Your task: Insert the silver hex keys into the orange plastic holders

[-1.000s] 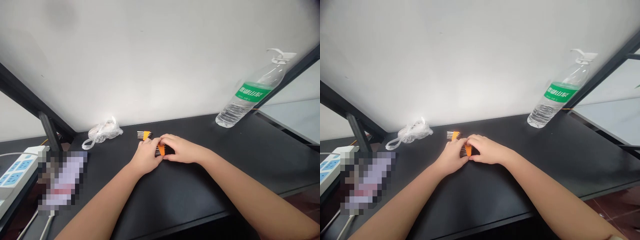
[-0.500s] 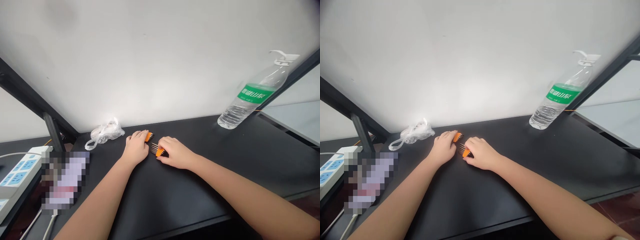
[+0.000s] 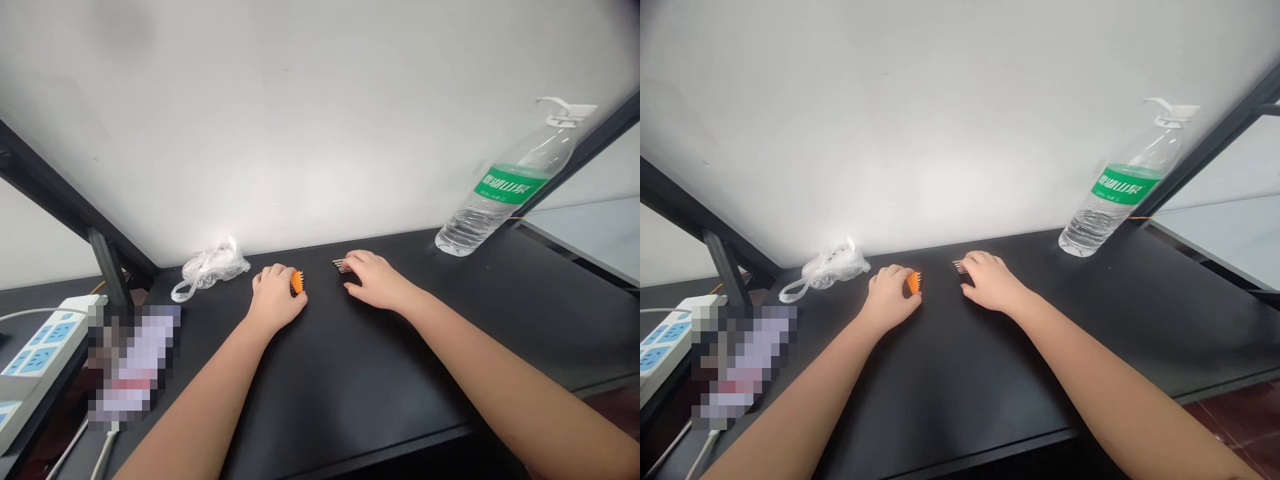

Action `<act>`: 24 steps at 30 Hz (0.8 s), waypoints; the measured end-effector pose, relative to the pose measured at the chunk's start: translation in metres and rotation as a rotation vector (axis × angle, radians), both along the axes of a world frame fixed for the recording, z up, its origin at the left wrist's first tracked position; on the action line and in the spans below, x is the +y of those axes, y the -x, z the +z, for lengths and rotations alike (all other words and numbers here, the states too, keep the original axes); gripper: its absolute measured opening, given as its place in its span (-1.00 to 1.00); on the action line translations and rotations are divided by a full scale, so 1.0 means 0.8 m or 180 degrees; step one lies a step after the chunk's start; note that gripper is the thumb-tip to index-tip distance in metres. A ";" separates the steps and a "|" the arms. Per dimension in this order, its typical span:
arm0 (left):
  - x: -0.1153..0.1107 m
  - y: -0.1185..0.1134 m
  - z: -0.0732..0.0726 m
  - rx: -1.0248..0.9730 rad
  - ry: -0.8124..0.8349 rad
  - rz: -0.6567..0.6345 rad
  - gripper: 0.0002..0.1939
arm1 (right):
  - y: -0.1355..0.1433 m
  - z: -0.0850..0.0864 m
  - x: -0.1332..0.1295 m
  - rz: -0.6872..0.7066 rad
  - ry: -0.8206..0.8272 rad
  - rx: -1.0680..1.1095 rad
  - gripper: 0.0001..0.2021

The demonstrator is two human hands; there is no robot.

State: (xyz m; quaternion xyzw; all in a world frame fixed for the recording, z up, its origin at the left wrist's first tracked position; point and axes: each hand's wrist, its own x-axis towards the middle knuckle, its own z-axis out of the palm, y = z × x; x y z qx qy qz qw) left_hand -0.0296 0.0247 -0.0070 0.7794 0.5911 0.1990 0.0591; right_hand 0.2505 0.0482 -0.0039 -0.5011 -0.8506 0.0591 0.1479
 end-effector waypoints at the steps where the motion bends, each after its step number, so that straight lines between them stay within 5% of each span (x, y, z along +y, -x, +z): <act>1: -0.001 0.000 0.001 -0.0072 0.0002 -0.0040 -0.57 | 0.000 -0.001 0.000 -0.0024 -0.0057 -0.0016 -0.67; 5: -0.009 -0.005 0.014 -0.0454 0.0074 -0.0471 -0.58 | 0.009 0.005 -0.009 0.0162 -0.0223 0.0465 -0.62; 10: -0.021 -0.012 0.028 -0.1029 0.0284 -0.1087 -0.59 | 0.039 0.015 -0.029 0.0910 0.0851 0.1705 -0.63; 17: -0.023 -0.013 0.028 -0.1038 0.0320 -0.1055 -0.64 | 0.054 0.003 -0.031 0.0513 0.1893 0.2689 -0.75; 24: -0.027 -0.015 0.030 -0.0991 0.0383 -0.1283 -0.66 | 0.051 0.001 -0.028 0.0595 0.2463 0.3162 -0.75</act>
